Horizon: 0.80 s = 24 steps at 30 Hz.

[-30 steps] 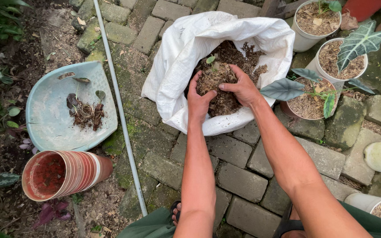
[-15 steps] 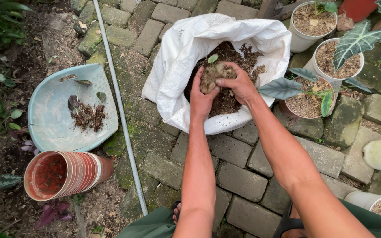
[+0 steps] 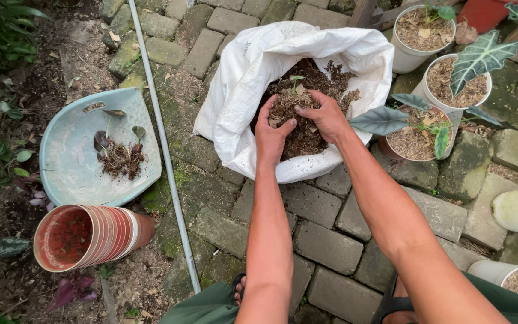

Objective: The person fills several plastic pots with soil from a large white sack, places small seedlings into the pots, and arranges the potted plants on a paved outdoor area.

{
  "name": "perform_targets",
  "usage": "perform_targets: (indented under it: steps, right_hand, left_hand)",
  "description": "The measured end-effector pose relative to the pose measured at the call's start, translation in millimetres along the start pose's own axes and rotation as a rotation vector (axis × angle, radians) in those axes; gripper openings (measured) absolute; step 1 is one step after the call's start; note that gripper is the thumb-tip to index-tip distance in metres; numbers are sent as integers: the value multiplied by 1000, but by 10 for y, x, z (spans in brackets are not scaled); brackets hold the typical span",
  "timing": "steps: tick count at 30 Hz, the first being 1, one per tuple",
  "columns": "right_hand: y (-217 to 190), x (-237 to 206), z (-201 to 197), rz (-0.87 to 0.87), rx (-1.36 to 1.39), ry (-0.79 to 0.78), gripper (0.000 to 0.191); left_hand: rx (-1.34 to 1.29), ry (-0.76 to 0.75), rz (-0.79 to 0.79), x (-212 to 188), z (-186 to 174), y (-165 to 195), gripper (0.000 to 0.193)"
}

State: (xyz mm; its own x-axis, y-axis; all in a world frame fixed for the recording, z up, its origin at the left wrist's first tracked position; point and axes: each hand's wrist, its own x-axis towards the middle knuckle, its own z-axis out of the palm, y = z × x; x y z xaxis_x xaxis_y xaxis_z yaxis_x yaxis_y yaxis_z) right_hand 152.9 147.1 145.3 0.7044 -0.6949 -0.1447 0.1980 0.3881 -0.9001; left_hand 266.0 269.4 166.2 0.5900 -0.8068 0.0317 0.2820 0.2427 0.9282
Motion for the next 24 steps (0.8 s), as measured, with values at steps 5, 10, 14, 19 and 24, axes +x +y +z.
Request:
perform_targets:
  steps: [5, 10, 14, 19, 24]
  right_hand:
    - [-113, -52, -21, 45, -96, 8, 56]
    - [-137, -87, 43, 28, 11, 28, 52]
    - [-130, -124, 39, 28, 42, -59, 50]
    - [-84, -63, 4, 5, -75, -70, 53]
    - [-25, -25, 25, -45, -195, -48, 54]
  left_hand:
    - [58, 31, 13, -29, -10, 7, 65]
    - [10, 20, -59, -43, 1, 0, 69]
    - [83, 59, 12, -32, -7, -4, 64]
    - [187, 96, -58, -37, -29, 12, 55]
    - [80, 2, -4, -36, -9, 53, 63]
